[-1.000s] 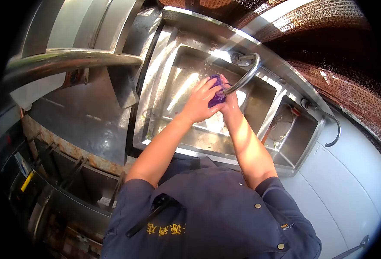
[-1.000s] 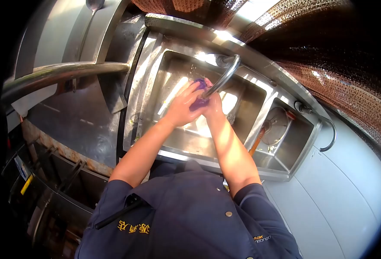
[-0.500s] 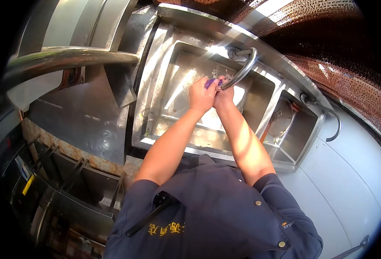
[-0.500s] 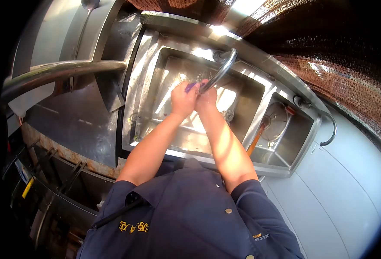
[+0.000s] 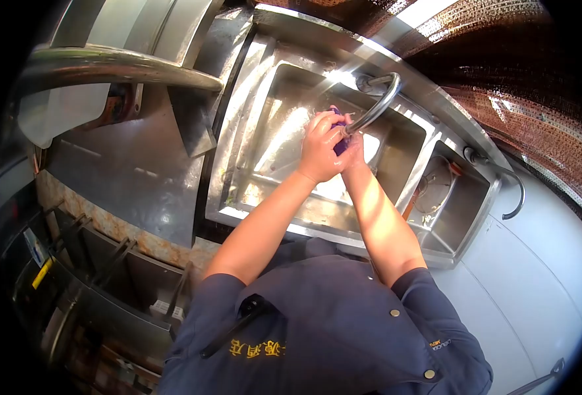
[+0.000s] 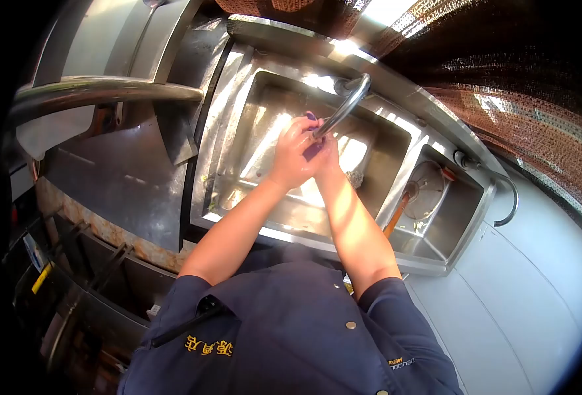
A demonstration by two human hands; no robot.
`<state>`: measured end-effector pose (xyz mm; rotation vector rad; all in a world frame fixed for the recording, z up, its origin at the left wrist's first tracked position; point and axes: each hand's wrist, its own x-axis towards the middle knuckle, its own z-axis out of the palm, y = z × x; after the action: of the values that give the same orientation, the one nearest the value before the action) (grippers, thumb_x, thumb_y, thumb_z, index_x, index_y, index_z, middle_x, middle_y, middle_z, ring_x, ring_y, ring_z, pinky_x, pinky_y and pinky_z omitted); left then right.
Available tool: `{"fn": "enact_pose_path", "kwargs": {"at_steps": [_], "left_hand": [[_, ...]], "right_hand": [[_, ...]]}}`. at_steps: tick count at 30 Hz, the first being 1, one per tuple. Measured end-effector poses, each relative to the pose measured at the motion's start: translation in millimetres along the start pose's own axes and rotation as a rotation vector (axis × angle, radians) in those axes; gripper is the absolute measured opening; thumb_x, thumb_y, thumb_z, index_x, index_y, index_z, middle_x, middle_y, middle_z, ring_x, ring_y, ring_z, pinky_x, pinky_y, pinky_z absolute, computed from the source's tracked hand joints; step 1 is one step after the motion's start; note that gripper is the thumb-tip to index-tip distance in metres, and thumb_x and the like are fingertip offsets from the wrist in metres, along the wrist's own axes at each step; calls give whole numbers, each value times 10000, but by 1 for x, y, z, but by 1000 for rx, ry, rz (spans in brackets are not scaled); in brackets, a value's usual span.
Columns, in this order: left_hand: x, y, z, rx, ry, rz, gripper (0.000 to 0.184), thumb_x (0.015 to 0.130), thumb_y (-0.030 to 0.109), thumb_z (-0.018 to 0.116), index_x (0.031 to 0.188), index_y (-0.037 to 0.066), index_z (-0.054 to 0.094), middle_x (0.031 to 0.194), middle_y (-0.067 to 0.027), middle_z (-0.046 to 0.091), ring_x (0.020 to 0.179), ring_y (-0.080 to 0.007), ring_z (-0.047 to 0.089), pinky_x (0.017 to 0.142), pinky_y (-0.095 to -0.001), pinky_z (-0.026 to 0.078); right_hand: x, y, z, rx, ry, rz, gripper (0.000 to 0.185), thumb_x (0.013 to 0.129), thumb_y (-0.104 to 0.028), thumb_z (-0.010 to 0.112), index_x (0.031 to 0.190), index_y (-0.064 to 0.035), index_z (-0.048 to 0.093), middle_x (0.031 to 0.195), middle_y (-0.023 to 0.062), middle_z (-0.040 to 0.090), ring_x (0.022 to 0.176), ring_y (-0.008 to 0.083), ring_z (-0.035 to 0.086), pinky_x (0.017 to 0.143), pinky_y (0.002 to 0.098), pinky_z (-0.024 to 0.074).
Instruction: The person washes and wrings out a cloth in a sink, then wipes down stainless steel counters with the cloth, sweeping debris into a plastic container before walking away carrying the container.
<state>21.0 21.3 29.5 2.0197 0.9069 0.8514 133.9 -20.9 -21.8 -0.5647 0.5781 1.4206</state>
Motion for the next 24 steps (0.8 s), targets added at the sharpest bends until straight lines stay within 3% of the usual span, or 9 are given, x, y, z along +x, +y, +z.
{"fn": "enact_pose_path", "kwargs": {"at_steps": [1, 3, 5, 8, 12, 16, 19, 21, 24], "left_hand": [[4, 4, -3, 15, 26, -33, 463, 754, 197, 771, 1180, 69, 643, 1343, -228, 521, 1203, -424, 513, 1002, -469, 442], [4, 1, -4, -4, 47, -60, 493, 744, 208, 773, 1202, 85, 638, 1358, -232, 503, 1207, -426, 500, 1017, -480, 428], [-5, -10, 0, -76, 27, -54, 518, 733, 241, 774, 1212, 103, 635, 1367, -228, 489, 1192, -431, 494, 1030, -498, 413], [-2, -8, 3, -182, 59, -68, 336, 725, 187, 762, 1016, 79, 635, 1161, -181, 597, 1088, -388, 554, 909, -460, 465], [4, 2, 4, -192, 116, -246, 214, 722, 135, 743, 809, 60, 563, 905, -144, 624, 921, -354, 585, 772, -439, 475], [17, -2, 3, -185, 66, -299, 184, 783, 124, 712, 767, 41, 549, 792, -158, 601, 770, -353, 583, 666, -446, 459], [17, 1, 4, -236, -8, -450, 208, 843, 169, 692, 774, 30, 553, 740, -163, 589, 711, -346, 590, 637, -435, 464], [6, -2, 9, -203, -42, -406, 228, 862, 187, 665, 748, 36, 537, 726, -148, 569, 712, -390, 573, 630, -480, 453], [-20, 0, -1, -211, -230, -148, 195, 906, 238, 614, 937, 47, 589, 1024, -197, 581, 969, -413, 564, 833, -491, 457]], "right_hand": [[2, 3, 7, 33, 199, -18, 317, 983, -268, 533, 1187, -36, 605, 1080, 103, 659, 1001, 247, 635, 908, 378, 518], [-17, 12, 10, -175, -107, -41, 265, 989, -215, 520, 1167, -42, 609, 1044, 97, 661, 976, 243, 643, 887, 373, 528], [-10, 9, 8, -106, -3, -62, 255, 1007, -219, 469, 1123, -32, 597, 1043, 100, 651, 966, 240, 647, 875, 371, 535], [10, 12, -38, -142, -87, -128, 256, 1002, -232, 446, 1085, -32, 582, 1019, 117, 642, 938, 249, 640, 858, 377, 531], [7, 17, -17, -253, 215, -223, 242, 988, -246, 433, 1015, -50, 571, 964, 96, 619, 874, 231, 615, 790, 392, 519], [4, 26, -7, -421, 259, -307, 231, 1005, -293, 477, 1041, -87, 576, 962, 79, 628, 878, 231, 623, 785, 384, 517], [-5, 18, -11, -354, 276, -131, 262, 1009, -323, 495, 1098, -89, 572, 1011, 80, 629, 932, 231, 621, 819, 395, 517], [-46, 7, -3, -384, 47, -2, 366, 1004, -342, 510, 1255, -77, 530, 1201, 114, 599, 1110, 272, 588, 943, 434, 497], [-105, -10, 8, -466, -149, 260, 460, 1005, -351, 513, 1379, -87, 467, 1358, 129, 537, 1232, 300, 549, 1033, 479, 472]]}}
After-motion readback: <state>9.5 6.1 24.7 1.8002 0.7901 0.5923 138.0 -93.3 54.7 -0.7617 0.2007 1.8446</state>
